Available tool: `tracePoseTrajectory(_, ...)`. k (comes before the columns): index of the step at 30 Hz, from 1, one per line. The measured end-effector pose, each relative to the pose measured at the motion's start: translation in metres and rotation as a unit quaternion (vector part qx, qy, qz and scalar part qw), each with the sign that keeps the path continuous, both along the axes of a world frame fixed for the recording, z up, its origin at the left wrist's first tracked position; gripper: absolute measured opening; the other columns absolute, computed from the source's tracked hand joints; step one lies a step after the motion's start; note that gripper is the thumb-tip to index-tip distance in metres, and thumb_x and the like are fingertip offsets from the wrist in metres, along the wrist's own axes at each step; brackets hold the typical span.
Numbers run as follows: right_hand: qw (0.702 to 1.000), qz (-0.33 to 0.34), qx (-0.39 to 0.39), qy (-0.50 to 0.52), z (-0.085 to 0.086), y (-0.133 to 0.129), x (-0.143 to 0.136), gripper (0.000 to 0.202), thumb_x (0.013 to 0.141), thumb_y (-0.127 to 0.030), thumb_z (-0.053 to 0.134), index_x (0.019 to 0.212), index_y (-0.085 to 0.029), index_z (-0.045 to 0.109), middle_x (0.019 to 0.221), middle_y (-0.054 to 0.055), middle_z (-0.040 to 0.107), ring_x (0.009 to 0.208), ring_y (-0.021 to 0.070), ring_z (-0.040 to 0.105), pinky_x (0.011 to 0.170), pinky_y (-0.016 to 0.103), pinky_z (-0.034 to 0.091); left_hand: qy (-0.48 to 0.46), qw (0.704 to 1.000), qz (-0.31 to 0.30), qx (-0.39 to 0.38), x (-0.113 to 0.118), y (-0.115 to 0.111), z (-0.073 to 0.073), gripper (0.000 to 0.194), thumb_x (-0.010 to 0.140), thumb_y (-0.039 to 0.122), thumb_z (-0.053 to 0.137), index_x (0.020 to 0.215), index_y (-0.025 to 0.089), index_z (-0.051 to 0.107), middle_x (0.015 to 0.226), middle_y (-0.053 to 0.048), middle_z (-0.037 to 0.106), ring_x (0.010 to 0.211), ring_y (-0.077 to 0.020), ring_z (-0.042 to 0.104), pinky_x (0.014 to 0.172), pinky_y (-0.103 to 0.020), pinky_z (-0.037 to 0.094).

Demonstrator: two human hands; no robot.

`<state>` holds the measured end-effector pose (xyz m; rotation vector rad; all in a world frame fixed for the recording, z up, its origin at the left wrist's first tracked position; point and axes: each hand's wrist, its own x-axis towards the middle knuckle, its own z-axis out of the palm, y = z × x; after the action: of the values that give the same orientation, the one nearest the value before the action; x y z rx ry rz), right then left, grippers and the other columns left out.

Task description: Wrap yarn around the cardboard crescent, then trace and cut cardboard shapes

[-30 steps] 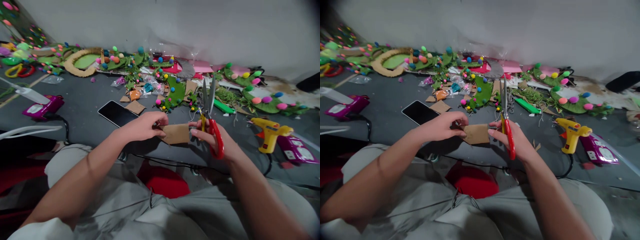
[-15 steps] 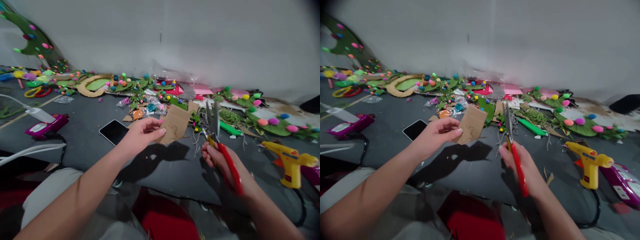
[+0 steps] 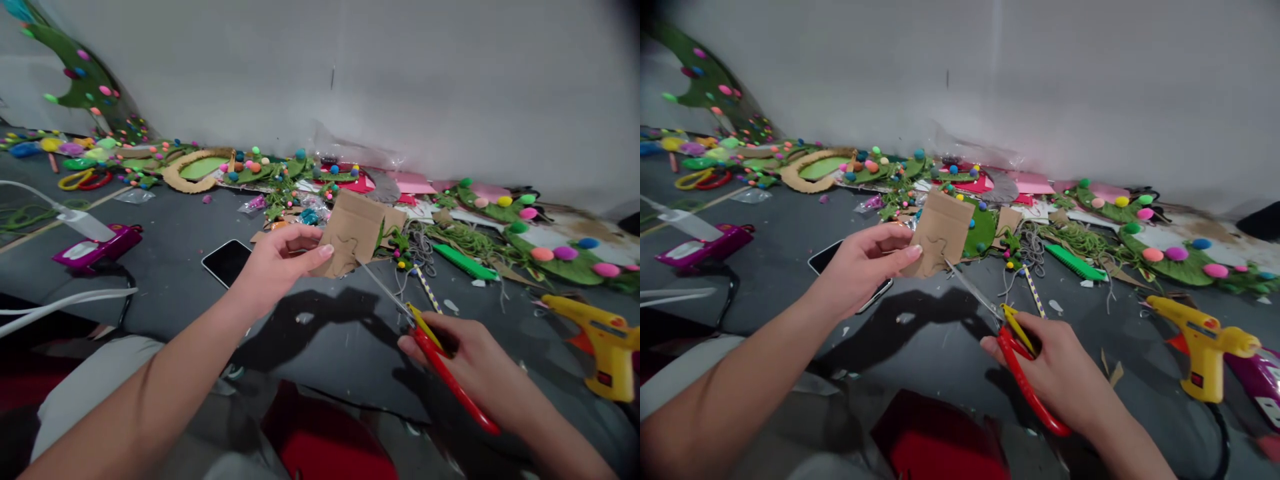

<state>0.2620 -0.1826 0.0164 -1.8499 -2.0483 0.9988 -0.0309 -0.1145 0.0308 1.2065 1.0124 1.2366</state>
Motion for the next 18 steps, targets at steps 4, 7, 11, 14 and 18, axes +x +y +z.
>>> tracePoseTrajectory(4, 1.000, 0.003, -0.010, 0.025, 0.0010, -0.0012, 0.0001, 0.057, 0.088, -0.074, 0.057, 0.071, -0.019, 0.053, 0.069, -0.001, 0.048, 0.069, 0.0145, 0.041, 0.059, 0.027, 0.037, 0.017, 1.000, 0.009, 0.015, -0.0008, 0.0015, -0.0016, 0.029, 0.076, 0.036, 0.091, 0.101, 0.026, 0.080, 0.096, -0.001, 0.077, 0.082, -0.0114, 0.068, 0.061, -0.017, 0.054)
tracePoseTrajectory(7, 0.999, 0.005, -0.020, 0.034, 0.0012, -0.0013, 0.0011, 0.055, 0.087, -0.071, 0.061, 0.070, -0.019, 0.052, 0.069, -0.002, 0.044, 0.069, 0.0142, 0.040, 0.058, 0.026, 0.036, 0.010, 1.000, 0.009, 0.004, 0.0000, 0.0017, -0.0001, 0.030, 0.075, 0.034, 0.092, 0.101, 0.024, 0.081, 0.097, -0.002, 0.078, 0.082, -0.0117, 0.069, 0.061, -0.018, 0.055)
tracePoseTrajectory(11, 0.998, 0.013, -0.038, 0.042, -0.0009, -0.0007, 0.0022, 0.055, 0.087, -0.071, 0.061, 0.071, -0.019, 0.053, 0.070, -0.002, 0.043, 0.069, 0.0143, 0.039, 0.059, 0.026, 0.034, 0.016, 1.000, 0.010, 0.002, 0.0010, 0.0009, 0.0016, 0.032, 0.075, 0.034, 0.092, 0.103, 0.022, 0.081, 0.099, -0.003, 0.079, 0.082, -0.0120, 0.069, 0.062, -0.017, 0.056)
tracePoseTrajectory(14, 0.998, 0.014, -0.047, 0.047, -0.0020, -0.0006, 0.0023, 0.056, 0.087, -0.072, 0.061, 0.071, -0.019, 0.052, 0.070, -0.002, 0.041, 0.070, 0.0140, 0.038, 0.059, 0.026, 0.033, 0.012, 1.000, 0.019, 0.002, 0.0016, 0.0010, 0.0014, 0.032, 0.074, 0.033, 0.093, 0.102, 0.023, 0.082, 0.097, -0.002, 0.080, 0.081, -0.0116, 0.070, 0.059, -0.016, 0.054)
tracePoseTrajectory(18, 0.997, 0.011, -0.055, 0.045, 0.0007, -0.0014, 0.0013, 0.056, 0.087, -0.072, 0.061, 0.071, -0.019, 0.050, 0.071, -0.002, 0.040, 0.070, 0.0138, 0.037, 0.060, 0.026, 0.033, -0.005, 1.000, 0.008, -0.001, 0.0019, 0.0010, 0.0012, 0.029, 0.075, 0.032, 0.092, 0.101, 0.023, 0.082, 0.097, -0.002, 0.080, 0.081, -0.0128, 0.071, 0.062, -0.018, 0.057)
